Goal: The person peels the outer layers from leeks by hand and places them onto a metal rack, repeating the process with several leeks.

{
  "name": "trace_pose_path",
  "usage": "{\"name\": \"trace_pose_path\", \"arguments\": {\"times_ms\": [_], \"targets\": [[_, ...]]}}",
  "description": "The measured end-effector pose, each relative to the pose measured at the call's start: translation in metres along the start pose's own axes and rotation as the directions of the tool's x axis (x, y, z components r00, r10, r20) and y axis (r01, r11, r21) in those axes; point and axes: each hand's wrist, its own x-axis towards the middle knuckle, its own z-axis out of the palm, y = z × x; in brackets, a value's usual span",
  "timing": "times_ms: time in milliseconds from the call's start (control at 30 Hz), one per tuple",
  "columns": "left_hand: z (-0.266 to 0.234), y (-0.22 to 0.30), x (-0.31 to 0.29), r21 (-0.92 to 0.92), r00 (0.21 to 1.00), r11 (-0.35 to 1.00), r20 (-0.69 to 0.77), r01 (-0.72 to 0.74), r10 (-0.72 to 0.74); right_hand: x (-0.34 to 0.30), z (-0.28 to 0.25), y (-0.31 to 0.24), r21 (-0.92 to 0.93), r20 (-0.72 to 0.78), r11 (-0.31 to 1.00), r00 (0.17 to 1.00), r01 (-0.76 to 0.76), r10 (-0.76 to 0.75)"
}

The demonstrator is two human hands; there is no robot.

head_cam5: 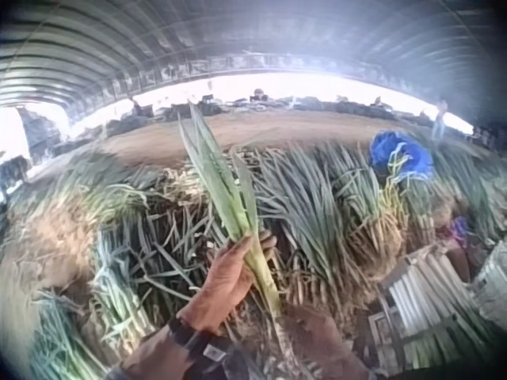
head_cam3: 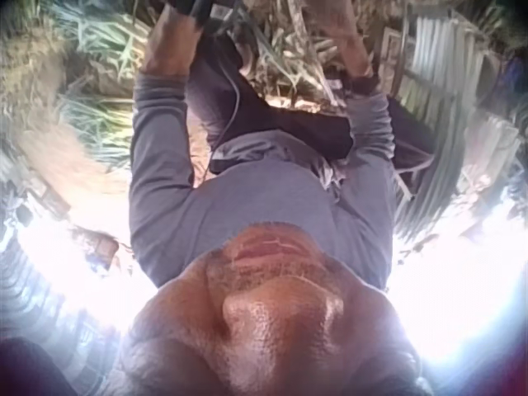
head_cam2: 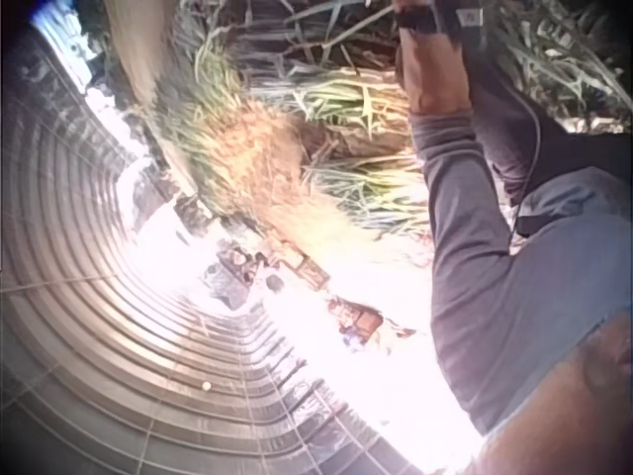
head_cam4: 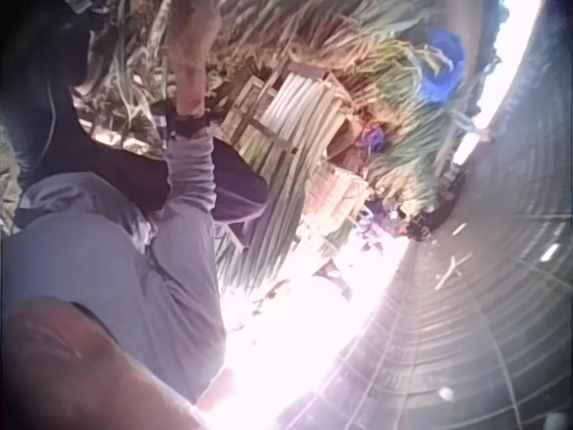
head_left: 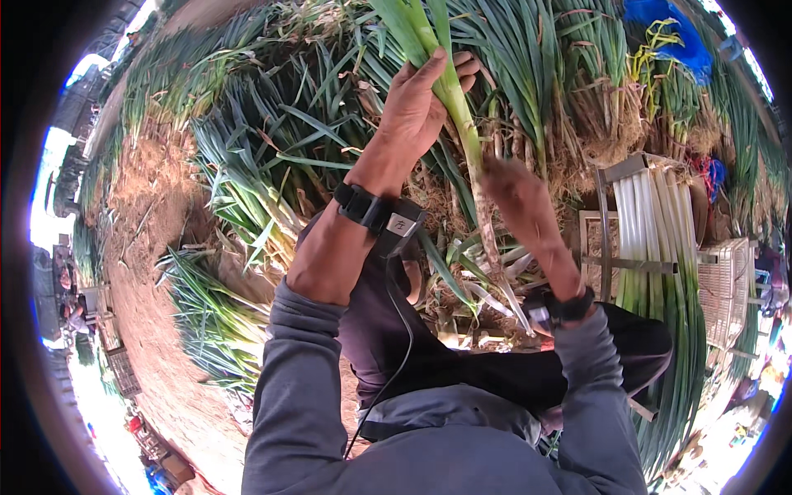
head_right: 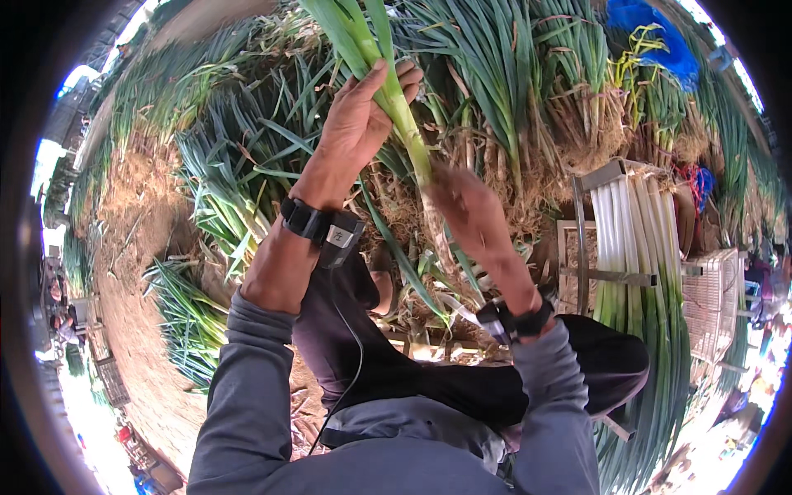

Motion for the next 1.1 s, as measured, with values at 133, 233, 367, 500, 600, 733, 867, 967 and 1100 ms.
{"name": "trace_pose_path", "arguments": {"times_ms": [133, 233, 367, 500, 600, 733, 867, 967, 1100], "targets": [[0.000, -0.001, 0.000, 0.024, 0.998, 0.998, 0.017, 0.053, -0.053, 0.057, 0.003, -0.035, -0.136, -0.064, 0.991, 0.998, -0.008, 0.000], [-0.002, 0.001, 0.001, 0.025, 1.000, 1.000, -0.013, 0.016, -0.015, 0.056, 0.011, -0.036, -0.017, -0.102, 0.995, 0.990, -0.095, 0.093], [0.000, 0.006, -0.002, 0.033, 1.000, 0.999, 0.005, -0.010, 0.010, 0.049, 0.014, -0.039, 0.316, -0.037, 0.946, 0.995, -0.079, 0.096], [0.005, 0.010, -0.006, -0.005, 0.996, 1.000, 0.090, -0.024, 0.024, 0.051, 0.008, -0.048, 0.397, 0.104, 0.912, 0.992, -0.103, 0.067], [0.008, 0.010, -0.005, 0.000, 0.995, 1.000, 0.099, 0.003, -0.003, 0.045, 0.001, -0.063, 0.154, 0.097, 0.981, 0.989, -0.123, 0.109], [0.010, 0.014, 0.000, -0.057, 0.981, 0.997, 0.191, 0.045, -0.033, 0.033, -0.009, -0.055, 0.232, 0.047, 0.971, 0.998, -0.048, 0.039], [0.004, 0.017, -0.002, 0.000, 0.989, 1.000, 0.147, 0.007, -0.007, 0.047, 0.003, -0.069, 0.284, -0.005, 0.948, 0.989, -0.143, 0.150], [0.012, 0.018, -0.012, 0.070, 0.995, 0.993, -0.029, -0.092, 0.094, 0.053, 0.025, -0.053, -0.038, -0.087, 0.992, 0.989, 0.119, -0.122], [0.014, 0.011, -0.014, 0.055, 0.989, 0.996, -0.127, -0.068, 0.074, 0.052, 0.017, -0.085, -0.178, -0.024, 0.968, 0.985, -0.175, 0.173]]}}
